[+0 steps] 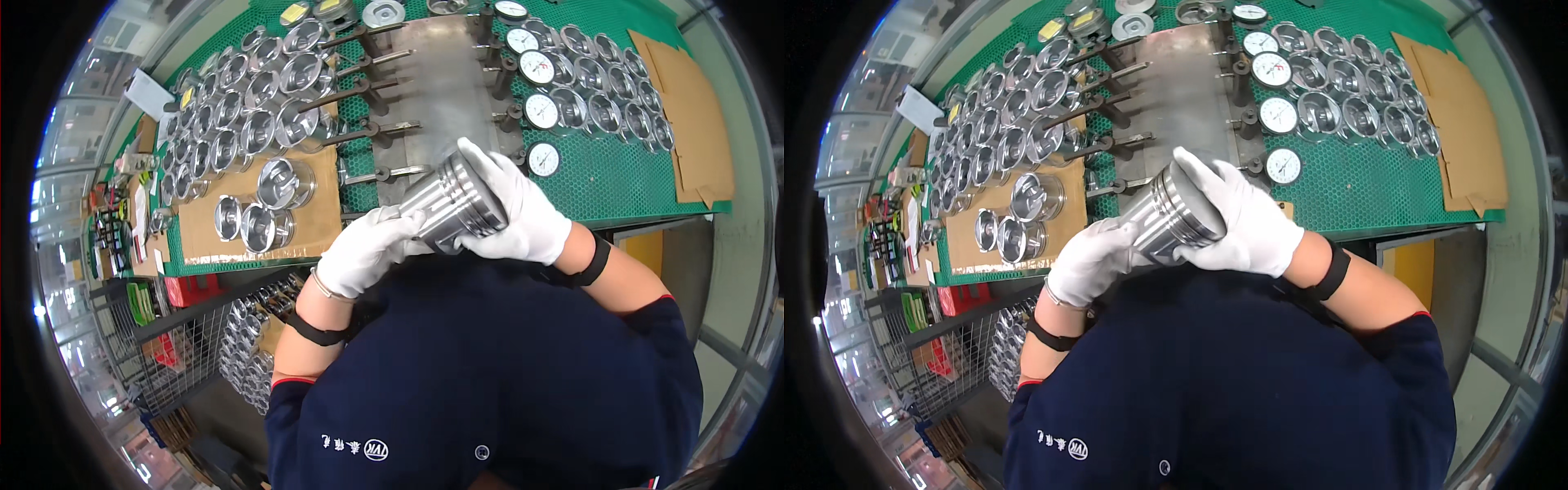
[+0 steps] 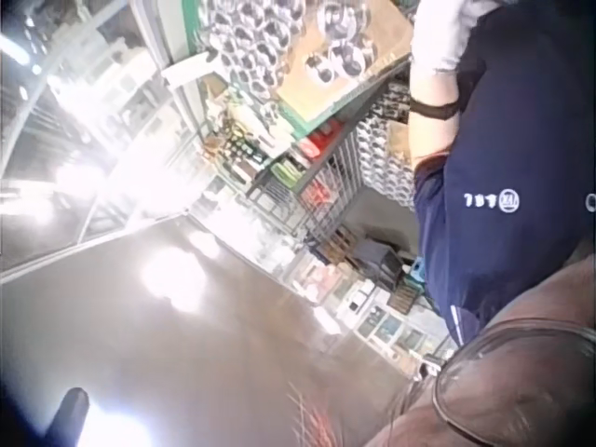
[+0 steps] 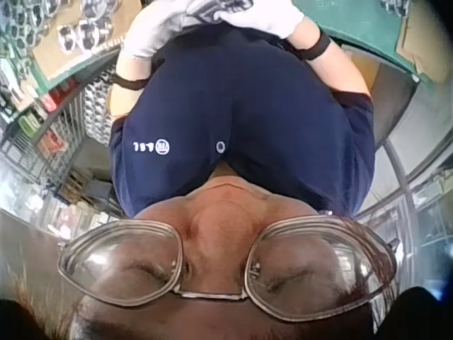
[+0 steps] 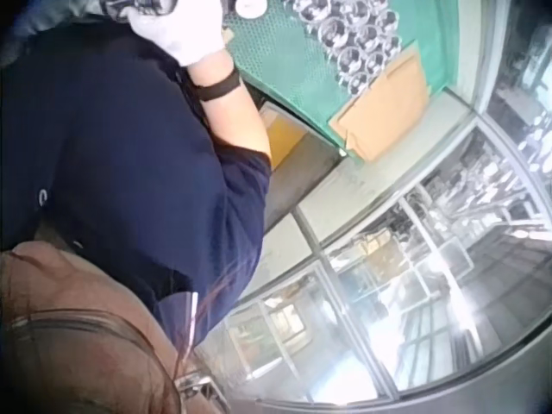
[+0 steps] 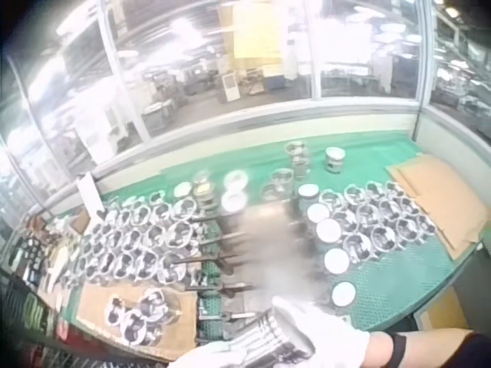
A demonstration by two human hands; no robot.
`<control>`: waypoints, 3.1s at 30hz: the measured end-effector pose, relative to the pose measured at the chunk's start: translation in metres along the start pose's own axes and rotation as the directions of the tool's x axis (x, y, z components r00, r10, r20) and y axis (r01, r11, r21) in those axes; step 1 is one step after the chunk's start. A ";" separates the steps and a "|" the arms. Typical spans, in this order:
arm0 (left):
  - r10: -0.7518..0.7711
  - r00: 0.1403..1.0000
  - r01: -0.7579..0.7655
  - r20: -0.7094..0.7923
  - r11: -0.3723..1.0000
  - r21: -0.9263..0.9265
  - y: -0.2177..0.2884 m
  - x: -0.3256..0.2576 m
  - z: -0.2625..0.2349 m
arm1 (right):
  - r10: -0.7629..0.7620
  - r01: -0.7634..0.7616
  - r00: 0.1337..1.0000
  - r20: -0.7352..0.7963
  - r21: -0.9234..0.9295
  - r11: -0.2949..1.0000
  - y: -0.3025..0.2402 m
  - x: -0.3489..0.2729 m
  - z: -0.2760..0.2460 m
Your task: The person arranges cardboard sheets on a metal rack and then repeatedly picks up cylindrical metal parts from a tray. They place each part into a fixture with a dial gauge, rotate it, and return it to the tray. The person wears white gloves and a dark blue shirt.
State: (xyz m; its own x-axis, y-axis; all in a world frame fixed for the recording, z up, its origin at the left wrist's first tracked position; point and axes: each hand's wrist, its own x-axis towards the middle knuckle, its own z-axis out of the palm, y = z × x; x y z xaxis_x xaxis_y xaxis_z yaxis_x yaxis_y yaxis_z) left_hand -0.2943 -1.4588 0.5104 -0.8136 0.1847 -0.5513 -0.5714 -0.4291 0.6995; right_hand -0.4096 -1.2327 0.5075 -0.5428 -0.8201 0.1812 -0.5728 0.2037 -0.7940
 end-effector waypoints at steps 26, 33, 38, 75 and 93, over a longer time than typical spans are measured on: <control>0.685 0.611 -0.475 0.396 -0.083 0.876 -0.006 0.097 0.006 | 0.643 -0.694 0.717 0.269 0.356 0.626 0.048 -0.044 0.028; 0.691 0.615 -0.485 0.378 -0.046 0.873 -0.006 0.102 0.004 | 0.612 -0.659 0.743 0.270 0.459 0.596 0.050 -0.044 0.026; 0.697 0.605 -0.483 0.386 -0.064 0.873 -0.007 0.103 0.003 | 0.618 -0.664 0.743 0.257 0.402 0.631 0.052 -0.043 0.025; 0.727 0.420 0.593 -0.543 0.233 0.771 -0.027 -0.030 -0.216 | 0.811 -0.465 -0.288 -0.509 0.815 0.347 0.319 -0.260 -0.204; 0.398 0.853 -0.284 -0.337 0.896 0.342 0.027 -0.049 0.018 | -0.019 -0.008 0.995 0.093 0.283 0.959 -0.006 -0.004 -0.018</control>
State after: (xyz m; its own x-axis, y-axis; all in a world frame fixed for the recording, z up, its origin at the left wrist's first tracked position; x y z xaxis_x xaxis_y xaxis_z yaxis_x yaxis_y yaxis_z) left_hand -0.2722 -1.4638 0.5647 -0.8854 -0.3116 -0.3448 -0.3180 -0.1350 0.9384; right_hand -0.4152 -1.2215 0.5216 -0.4723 -0.8700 0.1415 -0.3709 0.0505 -0.9273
